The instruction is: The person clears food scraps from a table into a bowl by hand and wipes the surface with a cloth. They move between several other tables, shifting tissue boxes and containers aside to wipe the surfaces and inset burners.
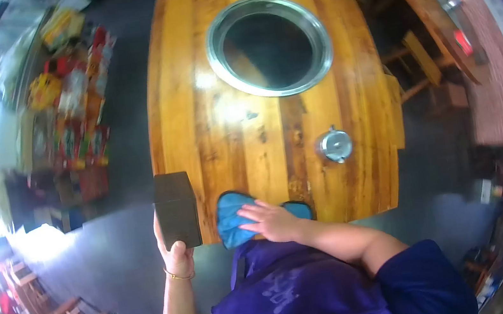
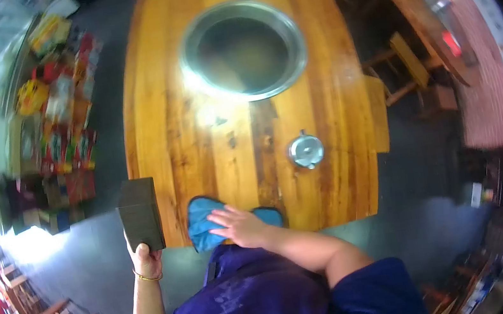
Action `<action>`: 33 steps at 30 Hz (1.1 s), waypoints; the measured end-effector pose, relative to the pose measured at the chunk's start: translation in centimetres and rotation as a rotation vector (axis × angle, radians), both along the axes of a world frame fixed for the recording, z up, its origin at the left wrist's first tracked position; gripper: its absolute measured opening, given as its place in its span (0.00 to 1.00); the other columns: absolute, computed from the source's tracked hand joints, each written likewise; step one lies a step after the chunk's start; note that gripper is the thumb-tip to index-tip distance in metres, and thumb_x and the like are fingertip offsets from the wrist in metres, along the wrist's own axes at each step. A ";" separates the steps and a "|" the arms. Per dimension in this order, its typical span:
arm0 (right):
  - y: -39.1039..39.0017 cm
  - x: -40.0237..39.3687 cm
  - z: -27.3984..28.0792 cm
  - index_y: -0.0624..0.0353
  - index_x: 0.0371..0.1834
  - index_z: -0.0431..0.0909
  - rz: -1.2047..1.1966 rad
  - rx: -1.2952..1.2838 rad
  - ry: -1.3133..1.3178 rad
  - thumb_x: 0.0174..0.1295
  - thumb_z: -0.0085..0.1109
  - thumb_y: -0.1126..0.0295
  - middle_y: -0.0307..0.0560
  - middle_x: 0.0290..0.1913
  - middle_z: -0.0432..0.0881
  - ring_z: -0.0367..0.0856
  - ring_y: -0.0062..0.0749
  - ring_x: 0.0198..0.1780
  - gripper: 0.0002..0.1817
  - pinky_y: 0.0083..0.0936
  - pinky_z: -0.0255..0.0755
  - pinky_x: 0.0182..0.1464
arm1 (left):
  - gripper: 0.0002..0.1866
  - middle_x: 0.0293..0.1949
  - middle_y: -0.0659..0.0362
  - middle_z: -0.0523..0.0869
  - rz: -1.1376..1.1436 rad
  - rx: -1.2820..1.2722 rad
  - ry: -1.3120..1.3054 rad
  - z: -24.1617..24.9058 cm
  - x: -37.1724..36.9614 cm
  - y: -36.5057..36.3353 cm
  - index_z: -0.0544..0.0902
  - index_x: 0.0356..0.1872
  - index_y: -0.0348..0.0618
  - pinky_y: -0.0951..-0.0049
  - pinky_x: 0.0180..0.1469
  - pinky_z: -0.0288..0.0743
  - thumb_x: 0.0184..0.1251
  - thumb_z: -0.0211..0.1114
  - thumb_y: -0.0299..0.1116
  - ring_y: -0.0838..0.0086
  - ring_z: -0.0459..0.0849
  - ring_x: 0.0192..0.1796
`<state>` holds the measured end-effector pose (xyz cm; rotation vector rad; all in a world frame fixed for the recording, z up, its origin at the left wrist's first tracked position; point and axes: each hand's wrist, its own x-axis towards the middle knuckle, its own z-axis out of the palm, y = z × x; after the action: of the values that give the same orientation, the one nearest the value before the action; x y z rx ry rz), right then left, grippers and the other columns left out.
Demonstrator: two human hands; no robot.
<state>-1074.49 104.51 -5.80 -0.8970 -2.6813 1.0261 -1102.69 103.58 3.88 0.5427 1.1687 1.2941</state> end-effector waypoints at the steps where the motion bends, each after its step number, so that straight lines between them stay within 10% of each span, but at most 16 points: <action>1: 0.3 3.2 1.1 0.46 0.68 0.74 -0.097 0.007 -0.034 0.60 0.56 0.71 0.52 0.76 0.63 0.57 0.46 0.79 0.29 0.49 0.51 0.78 | 0.52 0.61 0.55 0.77 -0.055 -0.001 0.073 -0.6 0.5 1.5 0.61 0.75 0.42 0.68 0.56 0.71 0.48 0.80 0.44 0.68 0.76 0.57; 8: -5.1 20.8 2.2 0.52 0.68 0.73 -1.057 0.101 -0.391 0.56 0.57 0.75 0.60 0.73 0.66 0.61 0.57 0.75 0.31 0.55 0.56 0.74 | 0.60 0.67 0.46 0.69 -0.503 0.260 0.758 -6.9 7.4 10.5 0.59 0.76 0.41 0.63 0.68 0.71 0.33 0.79 0.29 0.58 0.75 0.66; 15: 3.1 24.8 -0.3 0.48 0.73 0.68 -0.804 0.189 -0.420 0.62 0.52 0.72 0.55 0.78 0.60 0.55 0.51 0.79 0.32 0.52 0.49 0.77 | 0.70 0.77 0.39 0.54 -0.680 0.380 1.320 -8.6 16.9 16.0 0.51 0.80 0.54 0.61 0.67 0.73 0.28 0.86 0.38 0.49 0.66 0.74; 22: 10.4 32.0 -0.9 0.46 0.77 0.63 -1.166 0.172 -0.370 0.66 0.48 0.71 0.52 0.79 0.57 0.52 0.44 0.81 0.32 0.54 0.43 0.78 | 0.68 0.70 0.37 0.70 -0.472 0.229 1.261 -7.3 17.4 6.9 0.42 0.80 0.45 0.57 0.68 0.70 0.39 0.82 0.34 0.49 0.72 0.70; 26: 10.5 36.4 -0.9 0.46 0.77 0.61 -1.263 0.153 -0.348 0.67 0.48 0.68 0.53 0.80 0.55 0.49 0.44 0.82 0.32 0.53 0.39 0.79 | 0.40 0.52 0.47 0.84 -0.300 0.313 1.204 -8.9 17.5 -4.1 0.70 0.70 0.40 0.63 0.57 0.77 0.53 0.74 0.26 0.62 0.83 0.56; 28: 8.8 37.4 -0.4 0.45 0.77 0.61 -1.303 0.089 -0.340 0.67 0.48 0.68 0.53 0.80 0.54 0.48 0.44 0.82 0.32 0.53 0.39 0.79 | 0.14 0.38 0.53 0.88 -0.355 0.219 1.322 -5.3 20.4 -9.0 0.84 0.48 0.37 0.64 0.49 0.79 0.68 0.68 0.36 0.64 0.85 0.40; 33: -0.7 39.9 -1.2 0.50 0.74 0.66 -1.292 0.158 -0.242 0.61 0.55 0.71 0.60 0.77 0.59 0.53 0.54 0.79 0.33 0.55 0.49 0.75 | 0.19 0.38 0.53 0.88 -0.253 -0.138 0.926 -10.5 23.6 -18.0 0.84 0.51 0.37 0.66 0.49 0.81 0.57 0.72 0.27 0.65 0.88 0.44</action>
<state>-1034.58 103.83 -6.97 -2.2668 -1.5713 0.3664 -1079.13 85.55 -6.63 1.2116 1.8437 0.7173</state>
